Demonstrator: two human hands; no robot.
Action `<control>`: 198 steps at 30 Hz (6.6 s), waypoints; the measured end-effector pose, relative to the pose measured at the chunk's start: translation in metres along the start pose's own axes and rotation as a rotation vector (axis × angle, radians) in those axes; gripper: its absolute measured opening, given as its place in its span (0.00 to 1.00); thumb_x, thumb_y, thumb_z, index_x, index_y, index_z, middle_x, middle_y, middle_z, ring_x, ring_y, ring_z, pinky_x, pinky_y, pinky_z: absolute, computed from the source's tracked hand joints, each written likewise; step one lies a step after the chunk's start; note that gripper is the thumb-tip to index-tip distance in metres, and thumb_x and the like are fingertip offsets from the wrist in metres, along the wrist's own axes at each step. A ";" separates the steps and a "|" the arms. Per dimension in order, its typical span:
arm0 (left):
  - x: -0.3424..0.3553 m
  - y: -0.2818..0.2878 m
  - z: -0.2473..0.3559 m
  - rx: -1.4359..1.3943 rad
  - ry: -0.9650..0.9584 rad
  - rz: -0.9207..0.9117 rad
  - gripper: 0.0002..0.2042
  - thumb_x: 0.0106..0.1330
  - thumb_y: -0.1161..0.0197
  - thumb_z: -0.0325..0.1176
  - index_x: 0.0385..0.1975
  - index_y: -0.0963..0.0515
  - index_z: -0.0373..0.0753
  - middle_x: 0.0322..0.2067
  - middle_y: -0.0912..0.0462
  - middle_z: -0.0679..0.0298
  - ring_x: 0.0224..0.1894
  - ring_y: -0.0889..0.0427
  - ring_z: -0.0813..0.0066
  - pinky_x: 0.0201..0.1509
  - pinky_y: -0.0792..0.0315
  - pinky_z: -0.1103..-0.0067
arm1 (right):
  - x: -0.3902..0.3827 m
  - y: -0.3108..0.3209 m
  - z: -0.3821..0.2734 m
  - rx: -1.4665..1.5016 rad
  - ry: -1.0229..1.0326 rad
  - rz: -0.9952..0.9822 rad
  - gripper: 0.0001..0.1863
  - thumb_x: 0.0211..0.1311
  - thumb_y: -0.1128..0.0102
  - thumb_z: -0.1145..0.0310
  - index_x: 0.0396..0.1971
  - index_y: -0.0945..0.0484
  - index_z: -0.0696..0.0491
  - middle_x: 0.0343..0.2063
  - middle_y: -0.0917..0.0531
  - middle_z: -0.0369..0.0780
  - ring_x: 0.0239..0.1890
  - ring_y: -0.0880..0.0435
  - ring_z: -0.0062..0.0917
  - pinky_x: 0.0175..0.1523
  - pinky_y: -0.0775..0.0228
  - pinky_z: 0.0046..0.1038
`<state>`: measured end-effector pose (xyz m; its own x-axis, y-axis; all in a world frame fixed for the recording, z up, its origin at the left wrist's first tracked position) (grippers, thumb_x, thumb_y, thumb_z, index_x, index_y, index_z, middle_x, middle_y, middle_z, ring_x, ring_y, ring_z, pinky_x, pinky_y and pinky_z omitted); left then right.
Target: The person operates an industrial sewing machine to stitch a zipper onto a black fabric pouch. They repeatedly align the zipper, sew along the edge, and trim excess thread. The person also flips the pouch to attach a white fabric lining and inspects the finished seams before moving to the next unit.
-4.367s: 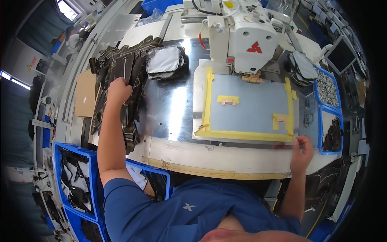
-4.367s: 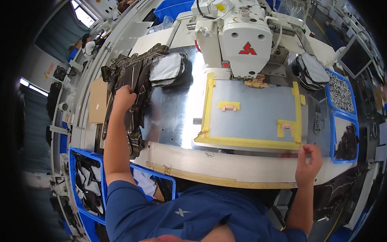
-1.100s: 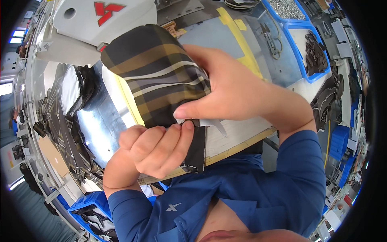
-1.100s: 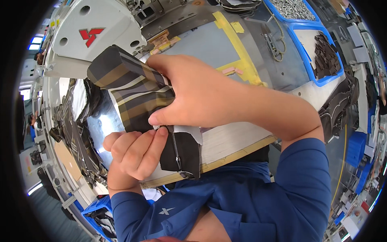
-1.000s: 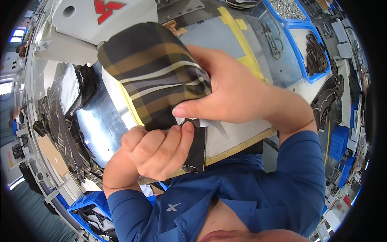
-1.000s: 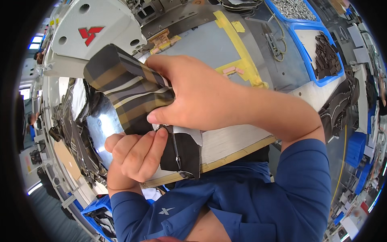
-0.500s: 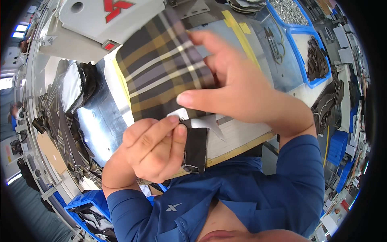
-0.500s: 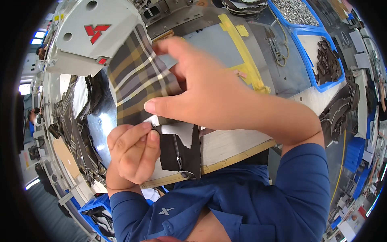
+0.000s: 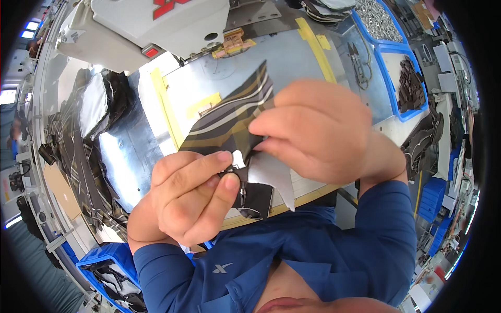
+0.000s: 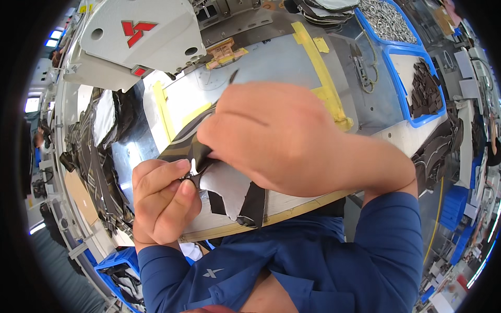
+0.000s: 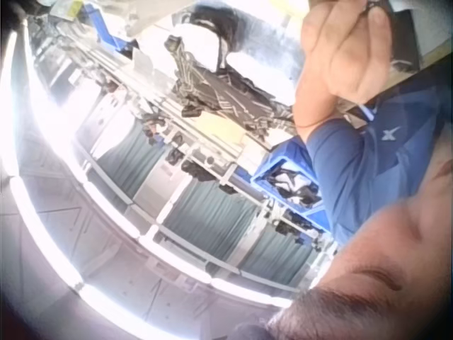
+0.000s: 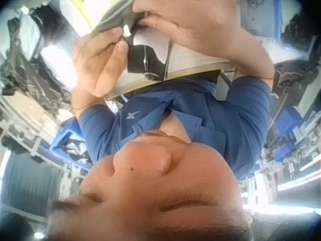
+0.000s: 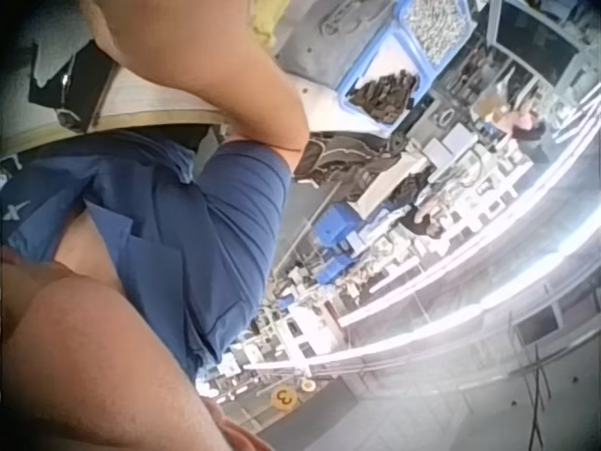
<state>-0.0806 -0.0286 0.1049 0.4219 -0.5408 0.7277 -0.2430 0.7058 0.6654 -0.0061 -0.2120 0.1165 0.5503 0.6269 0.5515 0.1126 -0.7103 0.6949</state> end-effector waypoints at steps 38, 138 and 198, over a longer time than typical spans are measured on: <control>0.009 0.035 -0.039 -0.321 0.421 0.098 0.26 0.49 0.15 0.46 0.39 0.14 0.32 0.39 0.16 0.52 0.38 0.14 0.60 0.41 0.19 0.70 | -0.002 -0.007 -0.017 0.114 0.390 0.093 0.10 0.53 0.30 0.72 0.35 0.14 0.59 0.33 0.14 0.42 0.35 0.15 0.34 0.34 0.27 0.34; -0.007 -0.118 -0.112 0.147 0.422 -0.579 0.53 0.49 0.23 0.64 0.66 0.27 0.24 0.67 0.26 0.42 0.68 0.26 0.43 0.73 0.33 0.57 | 0.018 -0.078 0.180 -0.073 -0.731 -0.318 0.22 0.65 0.31 0.56 0.40 0.13 0.64 0.41 0.13 0.57 0.50 0.15 0.53 0.58 0.24 0.46; -0.006 -0.123 -0.116 0.083 0.458 -0.587 0.49 0.51 0.20 0.58 0.66 0.28 0.26 0.71 0.31 0.39 0.69 0.28 0.37 0.73 0.34 0.54 | -0.001 -0.063 0.138 -0.208 -0.281 -0.284 0.24 0.62 0.27 0.57 0.55 0.16 0.54 0.49 0.18 0.40 0.55 0.19 0.38 0.60 0.27 0.39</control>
<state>0.0475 -0.0590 -0.0006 0.8197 -0.5603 0.1192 0.0764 0.3132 0.9466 0.1002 -0.2121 0.0082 0.7282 0.6559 0.1989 0.1387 -0.4252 0.8944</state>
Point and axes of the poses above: each hand's wrist, its own x-axis towards the middle knuckle, its own y-axis out of the back of the hand, z = x × y, the point moved 6 cm from there along x, towards the middle knuckle
